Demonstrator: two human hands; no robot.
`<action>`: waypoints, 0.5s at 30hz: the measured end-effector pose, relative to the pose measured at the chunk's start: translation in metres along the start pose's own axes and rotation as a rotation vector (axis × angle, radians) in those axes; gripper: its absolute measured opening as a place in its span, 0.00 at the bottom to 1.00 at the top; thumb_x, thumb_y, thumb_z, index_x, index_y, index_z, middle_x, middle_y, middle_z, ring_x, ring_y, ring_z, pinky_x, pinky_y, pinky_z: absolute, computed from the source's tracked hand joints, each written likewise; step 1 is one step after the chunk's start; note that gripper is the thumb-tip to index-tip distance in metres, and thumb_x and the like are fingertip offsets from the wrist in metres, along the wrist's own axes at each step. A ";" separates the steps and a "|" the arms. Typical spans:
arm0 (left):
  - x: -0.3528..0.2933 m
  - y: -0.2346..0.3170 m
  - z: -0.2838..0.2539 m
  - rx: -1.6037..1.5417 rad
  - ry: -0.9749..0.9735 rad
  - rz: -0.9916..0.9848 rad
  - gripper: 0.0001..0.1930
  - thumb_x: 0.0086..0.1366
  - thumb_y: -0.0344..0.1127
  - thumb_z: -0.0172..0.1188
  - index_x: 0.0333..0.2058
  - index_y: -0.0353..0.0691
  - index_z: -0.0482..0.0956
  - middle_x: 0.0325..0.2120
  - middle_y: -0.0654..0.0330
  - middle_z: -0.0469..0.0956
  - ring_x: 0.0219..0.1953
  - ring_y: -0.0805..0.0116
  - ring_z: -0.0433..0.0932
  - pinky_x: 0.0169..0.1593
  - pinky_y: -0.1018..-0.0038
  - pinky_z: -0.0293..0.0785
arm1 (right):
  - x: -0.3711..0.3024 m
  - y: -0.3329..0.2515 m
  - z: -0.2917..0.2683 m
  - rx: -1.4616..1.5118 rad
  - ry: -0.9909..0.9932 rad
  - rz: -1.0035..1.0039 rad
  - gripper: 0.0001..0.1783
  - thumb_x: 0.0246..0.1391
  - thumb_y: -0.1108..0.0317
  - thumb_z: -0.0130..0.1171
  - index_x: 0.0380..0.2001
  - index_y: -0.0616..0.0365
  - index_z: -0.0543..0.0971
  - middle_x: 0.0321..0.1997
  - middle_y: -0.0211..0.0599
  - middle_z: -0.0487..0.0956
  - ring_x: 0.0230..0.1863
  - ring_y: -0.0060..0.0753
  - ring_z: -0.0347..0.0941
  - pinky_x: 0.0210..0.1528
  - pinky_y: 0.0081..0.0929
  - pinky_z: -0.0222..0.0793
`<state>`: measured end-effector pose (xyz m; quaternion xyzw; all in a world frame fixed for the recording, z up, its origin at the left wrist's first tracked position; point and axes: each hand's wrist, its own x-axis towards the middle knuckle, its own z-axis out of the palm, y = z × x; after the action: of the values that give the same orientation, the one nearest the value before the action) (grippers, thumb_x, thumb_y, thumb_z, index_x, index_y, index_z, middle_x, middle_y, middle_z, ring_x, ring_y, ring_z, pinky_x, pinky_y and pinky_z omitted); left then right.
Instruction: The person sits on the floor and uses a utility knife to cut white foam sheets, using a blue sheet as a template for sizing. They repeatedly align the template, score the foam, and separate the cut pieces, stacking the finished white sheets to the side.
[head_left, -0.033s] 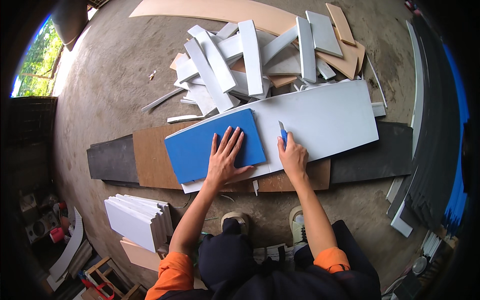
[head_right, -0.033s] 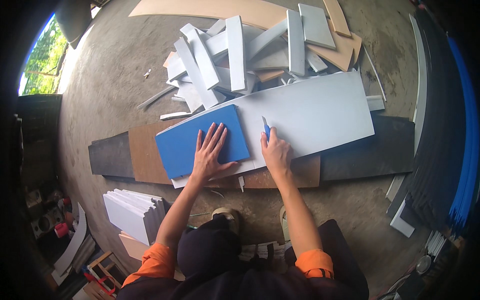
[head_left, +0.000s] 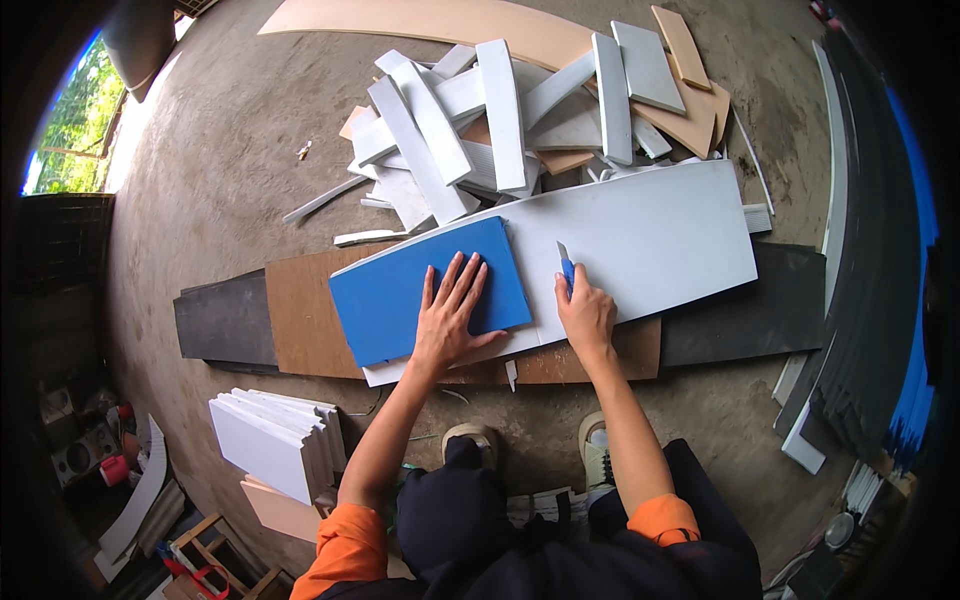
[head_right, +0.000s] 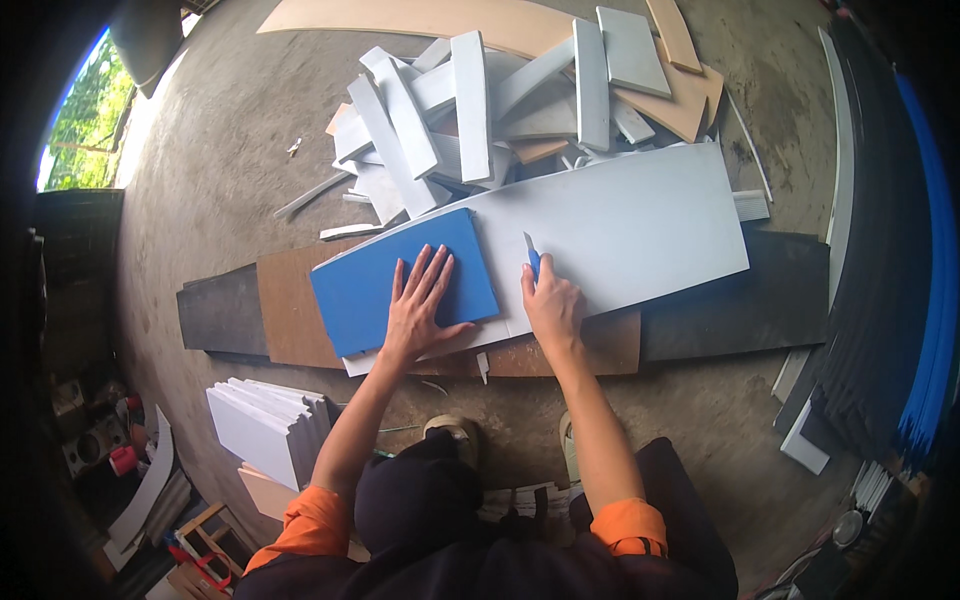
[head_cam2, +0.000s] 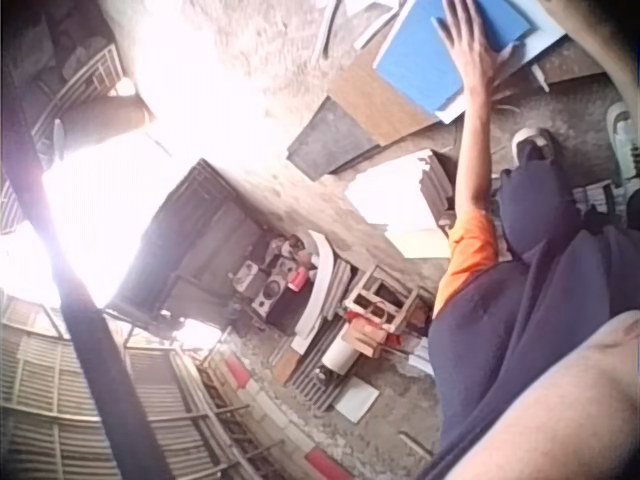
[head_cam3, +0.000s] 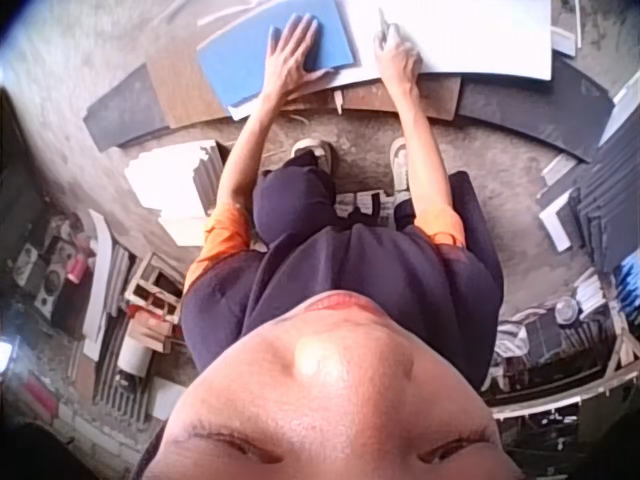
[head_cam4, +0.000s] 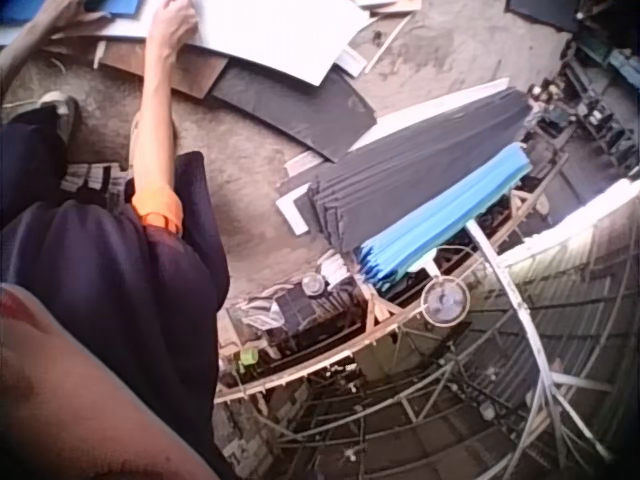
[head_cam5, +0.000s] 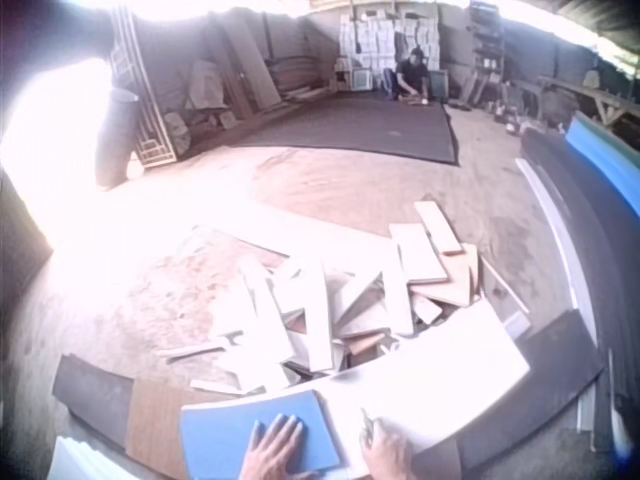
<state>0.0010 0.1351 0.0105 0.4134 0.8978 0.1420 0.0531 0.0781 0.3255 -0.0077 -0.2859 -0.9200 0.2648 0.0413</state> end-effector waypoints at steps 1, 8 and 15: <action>0.001 0.000 0.000 0.002 0.000 -0.002 0.48 0.41 0.61 0.60 0.58 0.42 0.56 0.59 0.59 0.54 0.63 0.61 0.47 0.63 0.53 0.36 | 0.000 0.000 0.000 -0.006 0.003 -0.006 0.13 0.53 0.58 0.49 0.28 0.58 0.69 0.11 0.46 0.71 0.17 0.52 0.70 0.20 0.42 0.64; 0.005 -0.007 -0.002 0.008 0.000 0.011 0.48 0.40 0.61 0.60 0.58 0.42 0.55 0.60 0.59 0.53 0.63 0.61 0.47 0.63 0.54 0.36 | -0.006 0.000 -0.001 -0.022 0.007 -0.022 0.13 0.53 0.59 0.49 0.28 0.59 0.69 0.11 0.45 0.71 0.16 0.51 0.70 0.19 0.42 0.64; 0.018 -0.013 -0.003 0.018 0.010 0.019 0.49 0.40 0.59 0.62 0.59 0.43 0.54 0.60 0.59 0.52 0.63 0.62 0.47 0.63 0.55 0.36 | 0.001 -0.001 -0.001 -0.008 0.009 -0.018 0.13 0.53 0.59 0.49 0.29 0.58 0.70 0.11 0.46 0.71 0.16 0.51 0.70 0.20 0.42 0.64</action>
<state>-0.0216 0.1401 0.0101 0.4216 0.8954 0.1364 0.0435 0.0772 0.3257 -0.0060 -0.2789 -0.9235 0.2592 0.0465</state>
